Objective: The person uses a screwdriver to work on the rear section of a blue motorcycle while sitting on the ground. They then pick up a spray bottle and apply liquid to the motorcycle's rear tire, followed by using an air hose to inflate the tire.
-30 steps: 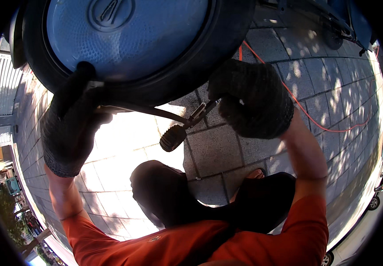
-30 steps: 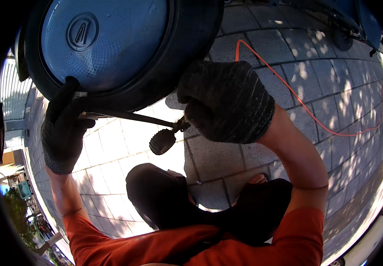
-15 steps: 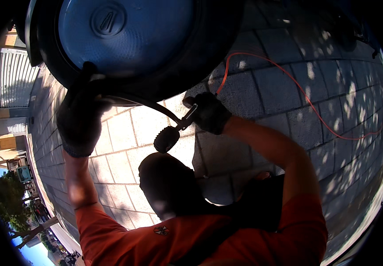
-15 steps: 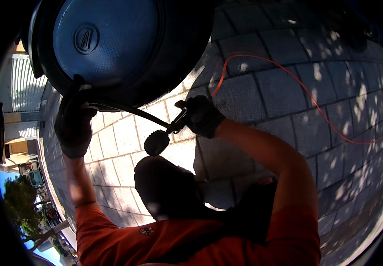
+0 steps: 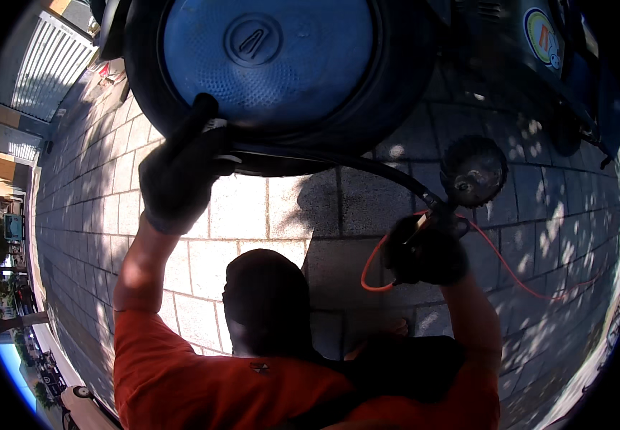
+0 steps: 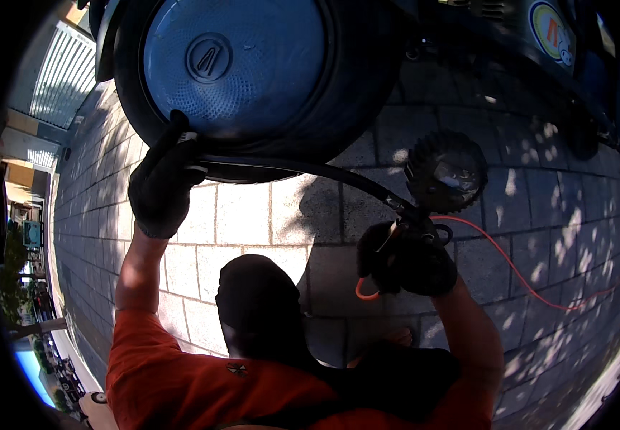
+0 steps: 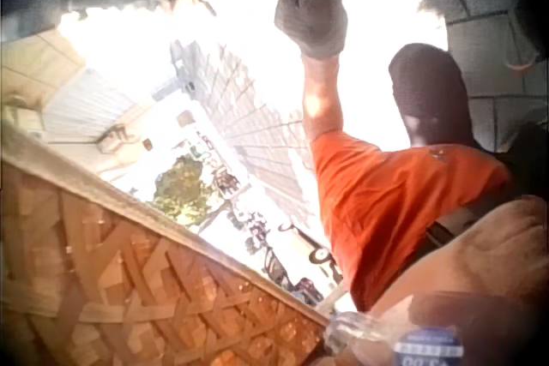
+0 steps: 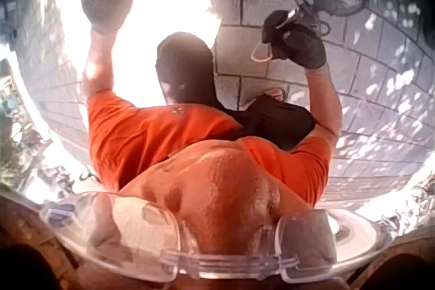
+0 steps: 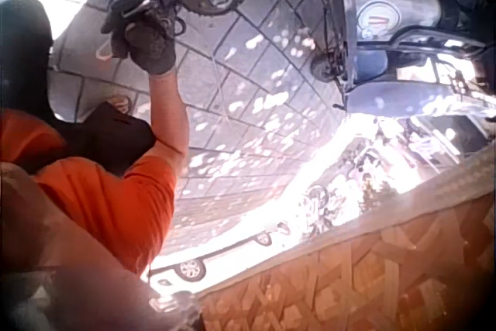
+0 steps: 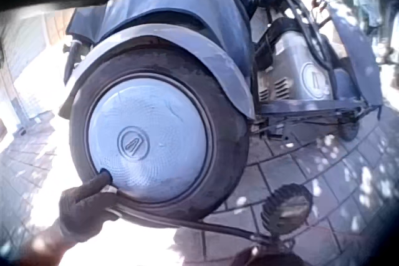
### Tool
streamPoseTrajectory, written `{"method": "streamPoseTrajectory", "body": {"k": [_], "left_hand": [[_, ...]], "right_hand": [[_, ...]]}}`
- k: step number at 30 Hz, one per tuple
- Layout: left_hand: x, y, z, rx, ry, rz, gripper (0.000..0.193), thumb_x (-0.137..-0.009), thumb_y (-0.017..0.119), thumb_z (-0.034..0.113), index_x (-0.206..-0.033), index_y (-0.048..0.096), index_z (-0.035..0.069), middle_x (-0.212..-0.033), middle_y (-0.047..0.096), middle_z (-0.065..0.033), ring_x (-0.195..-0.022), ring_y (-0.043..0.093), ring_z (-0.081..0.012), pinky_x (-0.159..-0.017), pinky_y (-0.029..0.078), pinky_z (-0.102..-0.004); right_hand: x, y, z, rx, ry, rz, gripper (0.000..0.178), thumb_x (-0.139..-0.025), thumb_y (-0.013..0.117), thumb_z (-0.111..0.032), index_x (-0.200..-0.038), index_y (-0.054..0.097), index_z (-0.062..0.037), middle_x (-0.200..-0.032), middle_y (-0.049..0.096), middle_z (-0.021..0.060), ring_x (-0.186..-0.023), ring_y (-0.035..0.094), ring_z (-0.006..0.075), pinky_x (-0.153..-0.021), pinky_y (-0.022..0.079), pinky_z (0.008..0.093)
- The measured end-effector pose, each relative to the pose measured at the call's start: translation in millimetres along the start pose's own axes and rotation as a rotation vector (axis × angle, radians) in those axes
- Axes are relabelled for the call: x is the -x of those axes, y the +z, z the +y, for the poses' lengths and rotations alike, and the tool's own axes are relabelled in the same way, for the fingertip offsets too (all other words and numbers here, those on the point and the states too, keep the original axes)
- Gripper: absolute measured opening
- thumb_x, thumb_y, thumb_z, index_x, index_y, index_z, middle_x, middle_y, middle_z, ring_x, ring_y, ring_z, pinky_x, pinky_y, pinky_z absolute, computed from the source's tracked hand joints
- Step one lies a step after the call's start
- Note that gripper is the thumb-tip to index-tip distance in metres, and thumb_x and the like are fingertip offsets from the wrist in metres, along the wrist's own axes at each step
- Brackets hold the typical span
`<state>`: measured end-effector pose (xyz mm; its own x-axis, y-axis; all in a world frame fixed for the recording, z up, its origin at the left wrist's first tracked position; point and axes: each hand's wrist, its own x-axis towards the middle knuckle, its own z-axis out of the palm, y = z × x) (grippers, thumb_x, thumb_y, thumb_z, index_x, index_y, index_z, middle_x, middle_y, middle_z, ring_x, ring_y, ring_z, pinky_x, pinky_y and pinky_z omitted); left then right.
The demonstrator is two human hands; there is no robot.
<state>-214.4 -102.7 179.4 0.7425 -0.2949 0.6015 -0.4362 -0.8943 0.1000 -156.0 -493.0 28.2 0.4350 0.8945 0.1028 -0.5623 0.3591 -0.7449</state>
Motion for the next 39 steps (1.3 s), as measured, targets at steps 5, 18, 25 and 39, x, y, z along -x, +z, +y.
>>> {"method": "streamPoseTrajectory", "body": {"k": [5, 18, 25, 39], "left_hand": [[5, 10, 8, -0.161, 0.041, 0.054, 0.027, -0.094, 0.066, 0.004, -0.12, 0.068, -0.003, -0.135, 0.063, -0.0245, -0.121, 0.066, -0.0344, -0.099, 0.056, -0.0396], [-1, 16, 17, -0.281, 0.102, 0.072, 0.019, -0.091, 0.067, 0.003, -0.109, 0.067, -0.004, -0.129, 0.066, -0.026, -0.122, 0.063, -0.0411, -0.103, 0.054, -0.0436], [7, 17, 10, -0.244, 0.027, 0.08, 0.025, -0.096, 0.066, 0.008, -0.116, 0.064, -0.007, -0.134, 0.062, -0.0282, -0.122, 0.063, -0.0414, -0.104, 0.053, -0.044], [8, 24, 11, -0.193, 0.055, 0.142, 0.029, -0.103, 0.058, 0.011, -0.125, 0.065, -0.007, -0.133, 0.065, -0.0242, -0.124, 0.063, -0.0368, -0.106, 0.05, -0.0454]], "right_hand": [[-6, -1, -12, -0.313, 0.046, -0.001, 0.058, -0.097, 0.062, -0.042, -0.131, 0.055, 0.0041, -0.098, 0.07, 0.0197, -0.058, 0.068, 0.019, -0.046, 0.052, 0.0268], [-7, 23, -36, 0.071, -0.074, 0.194, 0.041, -0.098, 0.063, -0.043, -0.101, 0.063, -0.0014, -0.078, 0.065, 0.0095, -0.048, 0.055, 0.0126, -0.042, 0.042, 0.0258], [-10, 30, -32, -0.032, 0.014, 0.28, 0.034, -0.1, 0.062, -0.035, -0.082, 0.058, -0.0072, -0.065, 0.053, 0.0053, -0.046, 0.047, 0.0131, -0.043, 0.04, 0.0278], [-5, 20, -32, -0.029, -0.039, 0.195, 0.024, -0.102, 0.062, -0.017, -0.124, 0.056, -0.0114, -0.069, 0.054, -0.0026, -0.051, 0.047, 0.0065, -0.045, 0.037, 0.0239]]}}
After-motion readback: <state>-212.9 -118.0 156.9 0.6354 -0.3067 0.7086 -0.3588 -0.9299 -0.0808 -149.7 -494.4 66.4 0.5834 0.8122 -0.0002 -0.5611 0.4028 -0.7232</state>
